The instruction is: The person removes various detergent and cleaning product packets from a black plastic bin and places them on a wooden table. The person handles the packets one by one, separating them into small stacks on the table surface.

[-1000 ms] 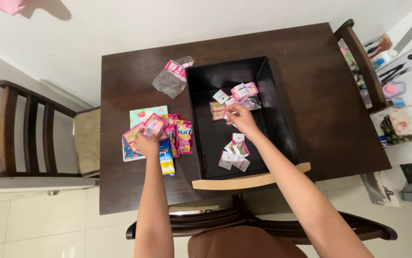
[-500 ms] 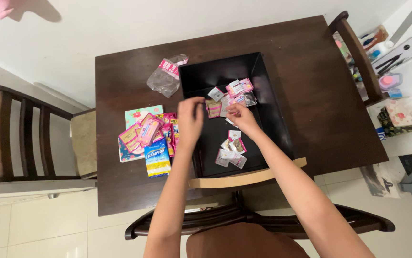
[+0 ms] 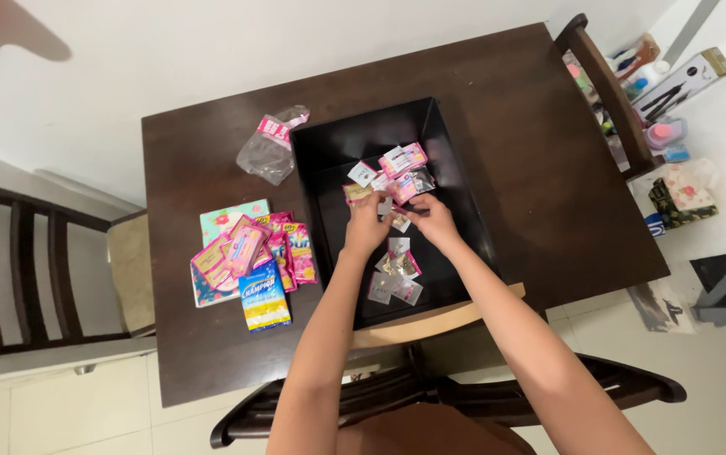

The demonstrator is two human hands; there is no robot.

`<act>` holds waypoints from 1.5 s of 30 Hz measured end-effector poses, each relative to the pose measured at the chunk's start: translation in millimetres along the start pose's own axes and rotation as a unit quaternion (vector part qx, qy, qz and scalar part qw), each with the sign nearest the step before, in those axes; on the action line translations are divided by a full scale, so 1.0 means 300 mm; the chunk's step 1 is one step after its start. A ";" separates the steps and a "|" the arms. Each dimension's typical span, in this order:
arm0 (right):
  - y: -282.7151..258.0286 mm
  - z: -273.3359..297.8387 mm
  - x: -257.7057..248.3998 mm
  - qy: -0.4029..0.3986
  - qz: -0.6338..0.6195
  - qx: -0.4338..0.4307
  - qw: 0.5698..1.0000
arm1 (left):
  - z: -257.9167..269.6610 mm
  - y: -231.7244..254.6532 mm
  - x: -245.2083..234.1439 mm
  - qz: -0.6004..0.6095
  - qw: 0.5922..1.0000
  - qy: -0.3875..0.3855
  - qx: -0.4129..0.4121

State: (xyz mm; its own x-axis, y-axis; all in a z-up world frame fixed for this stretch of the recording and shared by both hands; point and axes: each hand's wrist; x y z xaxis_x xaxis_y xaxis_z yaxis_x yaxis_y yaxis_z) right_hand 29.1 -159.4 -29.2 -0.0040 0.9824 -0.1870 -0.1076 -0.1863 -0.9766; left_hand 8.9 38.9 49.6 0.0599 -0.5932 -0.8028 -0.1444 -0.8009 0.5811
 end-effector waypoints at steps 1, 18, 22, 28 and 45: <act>0.013 -0.011 -0.004 0.003 0.002 -0.003 1.000 | -0.011 0.000 0.018 -0.006 1.000 -0.008 0.005; 0.123 -0.118 -0.013 0.030 0.029 -0.011 0.999 | -0.133 -0.071 0.312 -0.169 0.978 -0.091 0.079; 0.128 -0.108 -0.023 0.036 0.020 -0.008 0.999 | -0.122 -0.053 0.316 -0.204 0.968 -0.145 0.028; 0.117 -0.096 -0.029 0.033 0.007 -0.018 0.999 | -0.060 -0.035 0.258 -0.118 0.988 -0.102 0.009; 0.093 -0.059 0.020 0.007 0.004 -0.085 0.996 | -0.001 -0.011 0.212 -0.224 0.971 -0.083 -0.014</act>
State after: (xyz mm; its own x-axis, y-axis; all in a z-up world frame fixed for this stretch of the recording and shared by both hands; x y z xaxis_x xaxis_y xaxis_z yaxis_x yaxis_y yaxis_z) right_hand 43.8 -158.9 -59.6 0.0102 0.9807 -0.1952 0.0616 -0.1955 -0.9788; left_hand 13.3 3.7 -3.3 -0.0502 -0.1662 -0.9848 -0.1132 -0.9788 0.1709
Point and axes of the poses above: each hand's wrist, its own z-axis away from the middle knuckle, its own x-axis out of the palm, y = z × x, and after that the axes turned 14 degrees about -z, right-handed
